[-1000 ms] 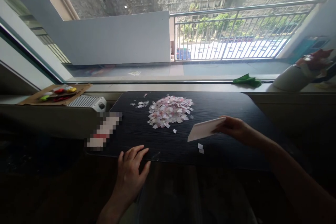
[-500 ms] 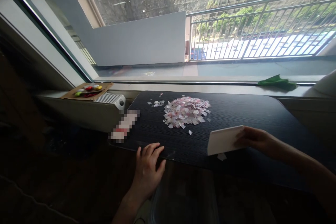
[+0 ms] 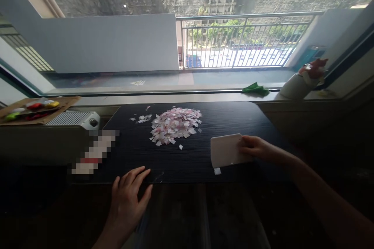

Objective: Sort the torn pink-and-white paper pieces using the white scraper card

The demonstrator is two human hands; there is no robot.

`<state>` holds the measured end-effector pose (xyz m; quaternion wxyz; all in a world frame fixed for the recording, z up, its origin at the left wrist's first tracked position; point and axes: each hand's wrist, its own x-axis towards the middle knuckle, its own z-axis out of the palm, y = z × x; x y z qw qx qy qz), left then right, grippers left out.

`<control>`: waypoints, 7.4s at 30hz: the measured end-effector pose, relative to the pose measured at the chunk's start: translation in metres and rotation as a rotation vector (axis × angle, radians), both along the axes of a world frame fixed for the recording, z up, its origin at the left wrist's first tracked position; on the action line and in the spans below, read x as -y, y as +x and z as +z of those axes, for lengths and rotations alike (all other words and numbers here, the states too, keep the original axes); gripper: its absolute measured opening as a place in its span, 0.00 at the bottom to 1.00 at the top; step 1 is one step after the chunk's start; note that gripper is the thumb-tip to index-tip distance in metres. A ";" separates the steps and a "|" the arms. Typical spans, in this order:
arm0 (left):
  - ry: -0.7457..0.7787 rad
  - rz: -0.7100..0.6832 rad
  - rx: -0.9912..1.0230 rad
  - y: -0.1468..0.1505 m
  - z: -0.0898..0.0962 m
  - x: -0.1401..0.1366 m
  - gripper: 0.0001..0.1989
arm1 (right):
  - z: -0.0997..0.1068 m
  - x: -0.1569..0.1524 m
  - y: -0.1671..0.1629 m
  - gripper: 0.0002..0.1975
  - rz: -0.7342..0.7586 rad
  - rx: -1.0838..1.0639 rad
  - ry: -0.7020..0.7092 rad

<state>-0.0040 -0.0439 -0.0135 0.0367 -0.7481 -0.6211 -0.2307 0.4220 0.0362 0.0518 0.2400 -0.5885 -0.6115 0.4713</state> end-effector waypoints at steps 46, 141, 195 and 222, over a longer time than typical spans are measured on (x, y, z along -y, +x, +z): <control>-0.106 -0.005 0.017 0.003 0.009 0.005 0.18 | -0.003 -0.044 -0.118 0.04 0.015 -0.068 0.406; -0.011 -0.050 -0.059 0.001 -0.001 0.006 0.18 | -0.020 0.003 -0.106 0.09 -0.224 0.141 0.569; -0.012 -0.020 0.002 0.010 0.006 0.007 0.17 | -0.016 0.043 -0.095 0.07 -0.312 0.223 0.577; -0.070 -0.026 -0.023 0.005 0.004 0.007 0.18 | -0.036 0.027 -0.119 0.07 -0.293 -0.023 0.513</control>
